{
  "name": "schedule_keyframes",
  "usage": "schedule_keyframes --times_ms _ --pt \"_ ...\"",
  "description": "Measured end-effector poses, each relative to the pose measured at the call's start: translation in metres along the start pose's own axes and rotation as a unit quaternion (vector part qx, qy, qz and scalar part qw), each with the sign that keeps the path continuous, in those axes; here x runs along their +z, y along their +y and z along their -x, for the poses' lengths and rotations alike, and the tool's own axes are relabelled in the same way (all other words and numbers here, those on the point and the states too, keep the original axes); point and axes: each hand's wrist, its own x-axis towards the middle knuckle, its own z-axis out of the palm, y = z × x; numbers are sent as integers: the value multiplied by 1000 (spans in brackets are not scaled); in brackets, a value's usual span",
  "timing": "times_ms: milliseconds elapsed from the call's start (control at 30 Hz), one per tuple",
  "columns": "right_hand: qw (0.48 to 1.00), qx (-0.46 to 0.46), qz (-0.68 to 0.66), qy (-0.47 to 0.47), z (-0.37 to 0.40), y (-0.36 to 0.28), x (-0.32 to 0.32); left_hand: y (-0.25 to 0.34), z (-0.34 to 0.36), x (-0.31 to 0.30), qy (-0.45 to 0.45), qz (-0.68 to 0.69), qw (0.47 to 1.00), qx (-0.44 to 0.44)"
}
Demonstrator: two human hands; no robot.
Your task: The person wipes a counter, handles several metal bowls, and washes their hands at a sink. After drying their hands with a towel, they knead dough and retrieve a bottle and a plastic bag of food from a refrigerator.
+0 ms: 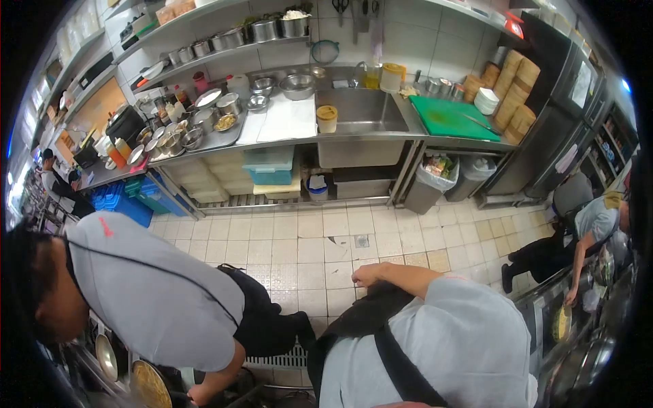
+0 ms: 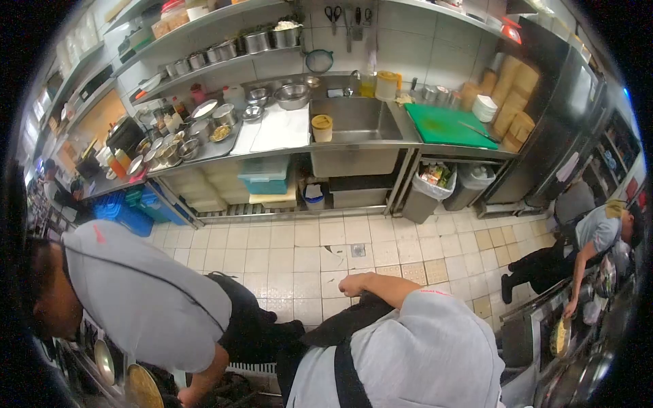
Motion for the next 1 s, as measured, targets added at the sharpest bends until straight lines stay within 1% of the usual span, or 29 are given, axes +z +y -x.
schedule_keyframes --times_ms 67,167,300,367,400,467,500,600,667,700,733,767,800,833,867,900,933,967,1000 --pt "1000 11 -21 -9 0 21 4 34 4 6 5 9 1000 24" --pt "999 17 -34 -17 -5 71 11 84 14 8 22 23 998 60" --pt "997 5 -76 -7 7 146 5 163 64 13 40 45 992 111" --pt "997 27 -65 -39 8 193 5 196 102 15 34 67 986 150" --pt "996 28 -78 -34 19 208 -2 210 123 16 32 80 982 168" --pt "990 44 -116 63 48 234 -21 233 169 19 15 106 976 191" --pt "989 46 -124 63 54 253 -25 241 193 20 1 121 972 201" --pt "987 67 -136 57 64 294 -30 260 262 26 -72 163 966 189" --pt "974 72 -182 110 75 309 -36 259 298 33 -159 195 955 157" --pt "972 78 -195 110 79 310 -37 263 308 38 -206 212 946 135" --pt "959 85 -231 143 80 309 -41 272 311 45 -250 234 933 112" --pt "944 94 -265 175 81 308 -44 286 310 56 -307 296 901 86" --pt "940 103 -276 171 83 303 -47 307 309 70 -361 351 862 56" --pt "915 97 -331 208 87 295 -51 320 305 82 -341 290 883 139" --pt "884 91 -385 250 90 283 -55 337 300 93 -317 230 892 226" --pt "877 104 -393 255 97 266 -62 367 295 95 -321 137 897 272" --pt "841 104 -478 232 108 252 -73 385 296 110 -316 155 882 313" --pt "797 101 -556 213 119 245 -86 398 295 125 -343 166 862 335" --pt "788 115 -560 228 127 240 -94 412 294 139 -368 176 839 361"
